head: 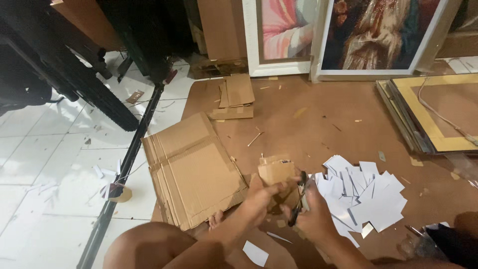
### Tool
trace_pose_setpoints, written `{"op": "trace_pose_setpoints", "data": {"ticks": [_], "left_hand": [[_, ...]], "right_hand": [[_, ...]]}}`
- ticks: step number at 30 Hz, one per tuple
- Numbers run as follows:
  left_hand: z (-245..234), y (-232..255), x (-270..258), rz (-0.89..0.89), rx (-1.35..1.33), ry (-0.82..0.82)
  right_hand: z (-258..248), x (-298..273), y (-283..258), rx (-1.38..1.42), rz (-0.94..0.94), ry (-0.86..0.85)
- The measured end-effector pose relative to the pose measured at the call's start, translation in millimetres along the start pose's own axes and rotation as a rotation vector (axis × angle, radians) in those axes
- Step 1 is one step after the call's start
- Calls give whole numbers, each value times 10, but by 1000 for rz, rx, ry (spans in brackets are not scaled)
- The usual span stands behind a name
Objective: The person cuts a large piece of cardboard with scissors into smaller strips and rectangular sections while sitting on the floor.
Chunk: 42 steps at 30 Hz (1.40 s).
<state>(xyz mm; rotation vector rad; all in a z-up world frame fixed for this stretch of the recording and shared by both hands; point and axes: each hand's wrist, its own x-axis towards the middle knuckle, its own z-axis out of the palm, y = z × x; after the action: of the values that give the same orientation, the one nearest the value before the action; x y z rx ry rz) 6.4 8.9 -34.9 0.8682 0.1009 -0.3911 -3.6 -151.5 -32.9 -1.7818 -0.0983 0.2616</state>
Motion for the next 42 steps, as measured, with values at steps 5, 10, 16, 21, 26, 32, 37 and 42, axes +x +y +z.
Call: {"op": "trace_pose_setpoints", "data": {"ticks": [5,10,16,21,26,32,37,42], "left_hand": [[164,224,30,155,116,598],[77,316,43,170,-43,576],[-162,615,114,310,-149,576],[-103,768,45,213,-101,623],[-330,511,238,394,271,506],[-30,701,14,251,260,534],[-191,687,128,178,308,628],[83,916,-84,82,324,650]], "right_hand": [[21,-188,-466,-1,330,64],[77,-58,-51,60,-254,-28],[-16,47,78,-174,118,12],[22,-56,113,-282,285,-268],[90,-51,236,-223,232,-347],[108,-123,160,-45,310,-295],[187,-111,222,-31,294,-238],[200,-172,152,-109,251,-138]]}}
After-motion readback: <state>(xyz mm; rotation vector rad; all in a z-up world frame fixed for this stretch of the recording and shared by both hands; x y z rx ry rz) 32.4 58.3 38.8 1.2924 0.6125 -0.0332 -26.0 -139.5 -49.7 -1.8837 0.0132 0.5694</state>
